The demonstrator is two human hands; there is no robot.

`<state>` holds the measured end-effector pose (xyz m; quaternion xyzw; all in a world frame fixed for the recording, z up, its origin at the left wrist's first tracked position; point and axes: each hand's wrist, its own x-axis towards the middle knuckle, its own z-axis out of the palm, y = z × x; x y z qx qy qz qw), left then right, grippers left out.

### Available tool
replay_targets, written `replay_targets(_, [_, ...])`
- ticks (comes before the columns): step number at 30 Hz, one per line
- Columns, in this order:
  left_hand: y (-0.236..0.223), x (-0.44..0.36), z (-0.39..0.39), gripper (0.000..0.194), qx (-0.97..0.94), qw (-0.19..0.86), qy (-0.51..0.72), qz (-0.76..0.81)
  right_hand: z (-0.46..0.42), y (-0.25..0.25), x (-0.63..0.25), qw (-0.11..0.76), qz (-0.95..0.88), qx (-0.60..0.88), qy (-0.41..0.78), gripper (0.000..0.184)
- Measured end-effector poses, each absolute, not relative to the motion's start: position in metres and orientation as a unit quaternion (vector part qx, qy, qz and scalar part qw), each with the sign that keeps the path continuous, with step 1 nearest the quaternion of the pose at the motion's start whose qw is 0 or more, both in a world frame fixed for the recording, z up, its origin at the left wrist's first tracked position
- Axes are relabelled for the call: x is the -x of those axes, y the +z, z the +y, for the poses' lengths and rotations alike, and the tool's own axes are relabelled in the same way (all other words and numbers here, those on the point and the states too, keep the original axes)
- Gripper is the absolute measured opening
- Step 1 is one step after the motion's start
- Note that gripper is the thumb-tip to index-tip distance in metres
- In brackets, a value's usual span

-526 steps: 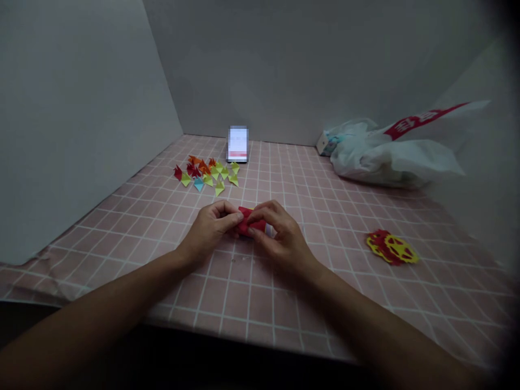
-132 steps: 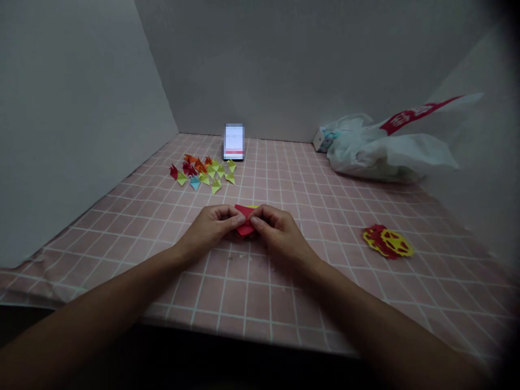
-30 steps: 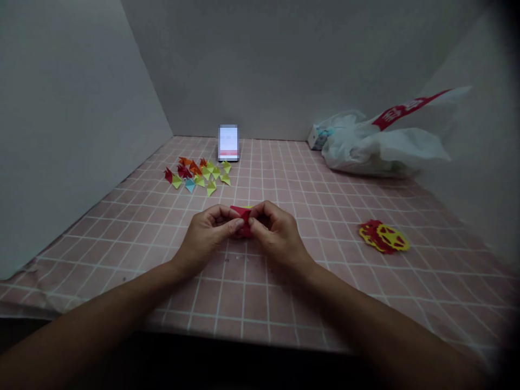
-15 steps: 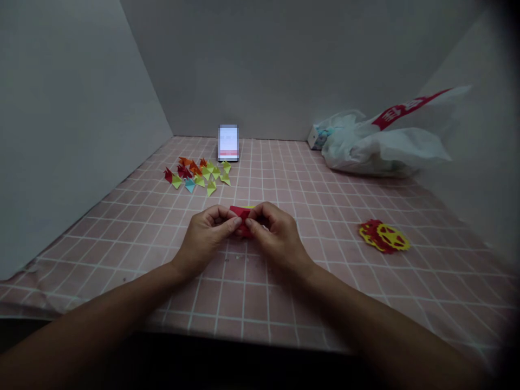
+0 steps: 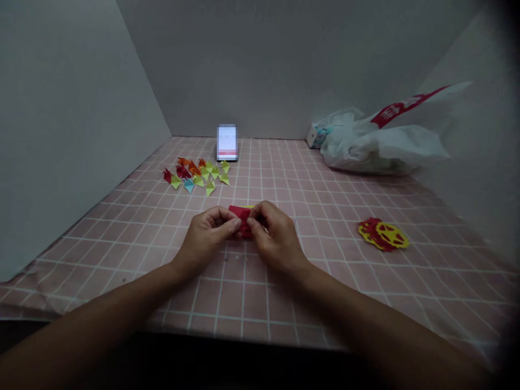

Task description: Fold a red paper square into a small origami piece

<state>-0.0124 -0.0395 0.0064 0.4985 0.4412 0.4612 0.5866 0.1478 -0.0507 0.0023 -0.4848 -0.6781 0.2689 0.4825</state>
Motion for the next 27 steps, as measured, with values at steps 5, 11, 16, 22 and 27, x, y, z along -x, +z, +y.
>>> replay_targets(5, [0.0022, 0.0139, -0.0384, 0.018, -0.491, 0.612, 0.459, 0.417, -0.0495, 0.0024, -0.1494, 0.472, -0.683, 0.490, 0.267, 0.014])
replay_targets(11, [0.0005, 0.0145, -0.0370, 0.020, -0.496, 0.624, 0.443, 0.411, -0.0468, 0.0012, -0.1514, 0.471, -0.680, 0.489, 0.275, 0.012])
replay_targets(16, [0.0025, 0.0142, -0.0373, 0.019, -0.505, 0.604, 0.449, 0.422, -0.0478, 0.0015, -0.1508, 0.475, -0.664, 0.494, 0.298, 0.011])
replay_targets(22, [0.0061, 0.0127, -0.0380, 0.018, -0.518, 0.589, 0.450, 0.428, -0.0477, 0.0018, -0.1506, 0.476, -0.658, 0.501, 0.299, 0.011])
replay_targets(27, [0.0087, 0.0112, -0.0396, 0.018, -0.525, 0.572, 0.452, 0.439, -0.0478, 0.0012, -0.1504, 0.479, -0.656, 0.501, 0.298, 0.011])
